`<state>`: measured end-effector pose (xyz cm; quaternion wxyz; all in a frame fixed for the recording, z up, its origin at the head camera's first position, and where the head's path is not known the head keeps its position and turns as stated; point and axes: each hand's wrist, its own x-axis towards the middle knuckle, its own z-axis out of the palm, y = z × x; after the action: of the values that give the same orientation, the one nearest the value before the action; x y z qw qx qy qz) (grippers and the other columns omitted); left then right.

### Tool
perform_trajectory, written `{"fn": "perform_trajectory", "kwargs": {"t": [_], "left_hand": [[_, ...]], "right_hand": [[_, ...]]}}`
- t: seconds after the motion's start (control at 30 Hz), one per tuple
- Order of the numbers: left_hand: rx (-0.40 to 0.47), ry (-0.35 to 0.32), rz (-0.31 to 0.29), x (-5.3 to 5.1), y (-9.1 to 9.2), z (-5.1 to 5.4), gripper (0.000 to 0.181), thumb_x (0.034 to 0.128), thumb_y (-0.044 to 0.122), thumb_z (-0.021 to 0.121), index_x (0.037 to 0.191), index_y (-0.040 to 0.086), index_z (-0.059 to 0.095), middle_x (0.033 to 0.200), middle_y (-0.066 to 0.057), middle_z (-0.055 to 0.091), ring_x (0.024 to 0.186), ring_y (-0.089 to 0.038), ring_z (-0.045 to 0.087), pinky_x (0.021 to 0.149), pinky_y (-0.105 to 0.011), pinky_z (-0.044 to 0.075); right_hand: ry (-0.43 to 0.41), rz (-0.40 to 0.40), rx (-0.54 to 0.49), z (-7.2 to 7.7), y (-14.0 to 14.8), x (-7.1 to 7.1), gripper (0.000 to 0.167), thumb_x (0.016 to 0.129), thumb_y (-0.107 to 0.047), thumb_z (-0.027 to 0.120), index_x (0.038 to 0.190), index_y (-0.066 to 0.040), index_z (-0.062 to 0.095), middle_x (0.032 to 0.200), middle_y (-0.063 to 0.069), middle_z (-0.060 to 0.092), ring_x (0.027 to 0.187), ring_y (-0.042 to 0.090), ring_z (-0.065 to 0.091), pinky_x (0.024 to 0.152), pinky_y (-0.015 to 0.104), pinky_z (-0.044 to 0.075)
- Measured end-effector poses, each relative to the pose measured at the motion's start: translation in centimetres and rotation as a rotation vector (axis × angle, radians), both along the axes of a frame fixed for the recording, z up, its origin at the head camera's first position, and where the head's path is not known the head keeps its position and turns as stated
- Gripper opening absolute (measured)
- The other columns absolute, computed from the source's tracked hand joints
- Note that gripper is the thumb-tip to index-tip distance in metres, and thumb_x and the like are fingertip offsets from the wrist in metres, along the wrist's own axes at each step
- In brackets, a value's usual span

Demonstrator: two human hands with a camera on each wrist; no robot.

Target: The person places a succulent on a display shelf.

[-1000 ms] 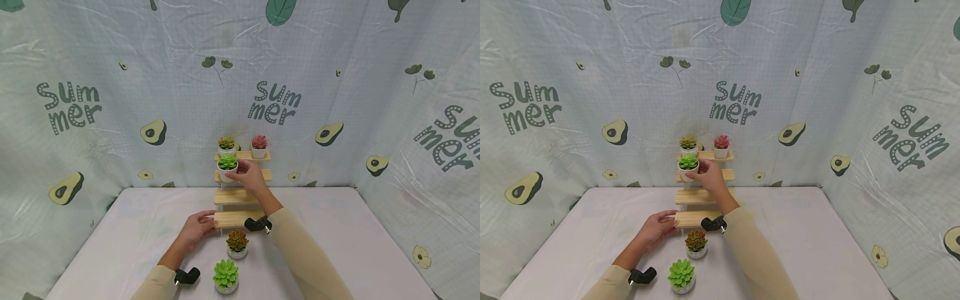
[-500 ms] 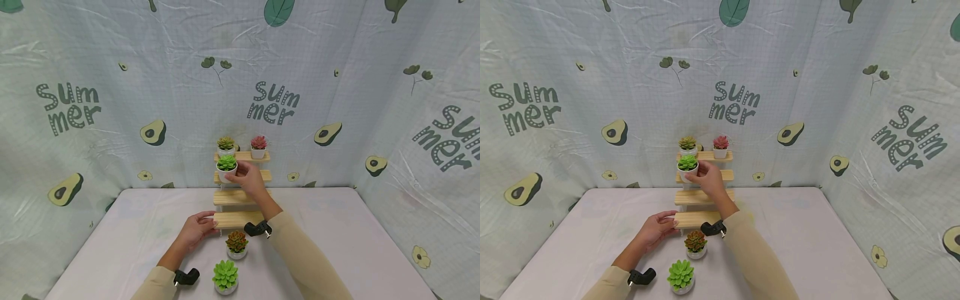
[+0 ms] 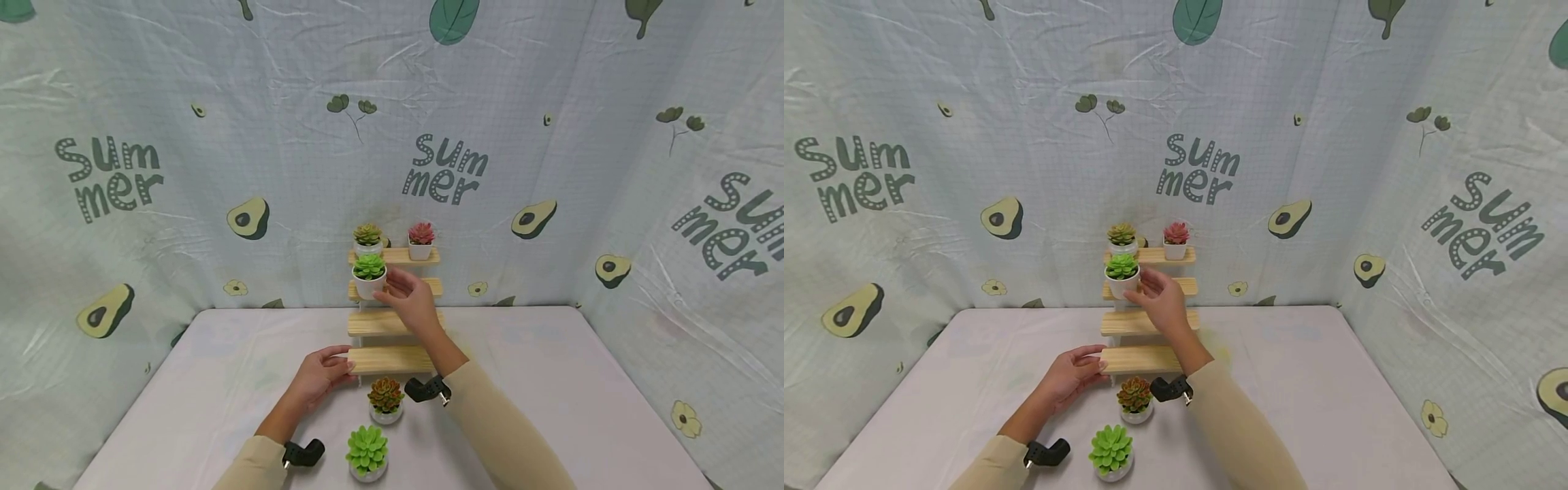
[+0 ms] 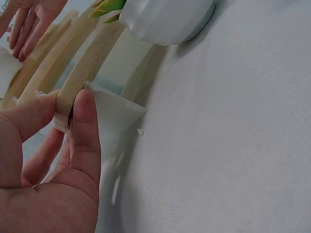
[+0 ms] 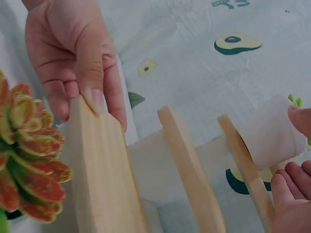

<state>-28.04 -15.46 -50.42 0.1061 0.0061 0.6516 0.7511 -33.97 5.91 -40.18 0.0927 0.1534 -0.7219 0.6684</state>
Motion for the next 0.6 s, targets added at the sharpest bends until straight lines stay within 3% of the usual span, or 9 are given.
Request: {"fn": "perform_trajectory", "kwargs": {"t": [0.17,0.6], "left_hand": [[-0.002,-0.009,0.008,0.0,0.1,0.0,0.048,0.0985,-0.004,0.062,0.144,-0.01,0.048,0.106,-0.011,0.071,0.093,-0.018,0.071,0.085,-0.033,0.065],[0.007,-0.003,0.002,-0.2,0.0,-0.3,0.049,0.0985,-0.004,0.062,0.145,-0.01,0.047,0.106,-0.01,0.071,0.093,-0.017,0.071,0.084,-0.031,0.065]], "right_hand": [[0.003,0.017,-0.038,-0.8,0.8,1.1,0.062,0.087,-0.011,0.083,0.141,0.005,0.056,0.14,0.022,0.061,0.132,0.036,0.06,0.108,0.035,0.054],[-0.004,0.044,-0.069,-3.9,2.7,4.8,0.051,0.087,-0.007,0.082,0.133,0.004,0.063,0.137,0.026,0.063,0.131,0.039,0.06,0.108,0.033,0.053]]}}
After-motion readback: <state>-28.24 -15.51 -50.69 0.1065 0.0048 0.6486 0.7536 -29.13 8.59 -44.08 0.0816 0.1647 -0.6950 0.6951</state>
